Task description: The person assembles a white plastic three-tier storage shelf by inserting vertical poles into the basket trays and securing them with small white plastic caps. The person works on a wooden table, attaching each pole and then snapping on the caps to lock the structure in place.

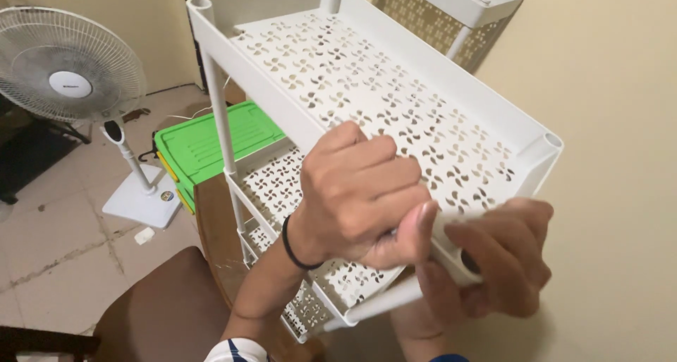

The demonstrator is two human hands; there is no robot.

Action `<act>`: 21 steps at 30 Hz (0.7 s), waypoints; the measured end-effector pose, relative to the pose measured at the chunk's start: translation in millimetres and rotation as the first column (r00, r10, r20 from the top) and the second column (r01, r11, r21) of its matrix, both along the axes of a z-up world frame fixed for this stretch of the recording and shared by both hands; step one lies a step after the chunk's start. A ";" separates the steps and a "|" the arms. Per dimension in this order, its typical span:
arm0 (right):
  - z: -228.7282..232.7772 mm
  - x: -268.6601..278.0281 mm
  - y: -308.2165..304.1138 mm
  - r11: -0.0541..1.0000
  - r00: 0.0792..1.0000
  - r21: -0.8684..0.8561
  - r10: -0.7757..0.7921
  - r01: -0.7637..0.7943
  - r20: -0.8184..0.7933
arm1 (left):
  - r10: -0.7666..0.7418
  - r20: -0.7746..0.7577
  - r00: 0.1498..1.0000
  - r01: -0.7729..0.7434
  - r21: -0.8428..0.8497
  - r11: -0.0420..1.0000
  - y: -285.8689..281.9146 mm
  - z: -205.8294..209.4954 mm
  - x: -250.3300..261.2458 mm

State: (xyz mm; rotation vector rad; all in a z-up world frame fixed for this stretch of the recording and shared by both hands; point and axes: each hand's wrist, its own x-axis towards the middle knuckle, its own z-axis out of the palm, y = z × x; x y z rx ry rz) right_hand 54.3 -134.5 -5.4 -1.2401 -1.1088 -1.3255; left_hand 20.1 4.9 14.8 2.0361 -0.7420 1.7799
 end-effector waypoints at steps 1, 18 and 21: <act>6.5 20.2 2.8 1.000 0.967 0.012 -0.016 0.014 0.253 | -0.007 -0.002 1.000 0.007 -0.001 1.000 0.3 -1.2 -0.8; -12.9 -23.7 -8.5 0.995 0.949 -0.078 -0.078 0.057 -0.306 | 0.048 -0.035 0.998 -0.046 0.077 0.996 5.0 -6.3 4.0; -9.2 -12.7 -14.1 0.993 0.969 -0.119 -0.026 -0.003 -0.244 | 0.038 -0.054 0.998 -0.035 0.054 0.998 6.1 -2.1 -4.1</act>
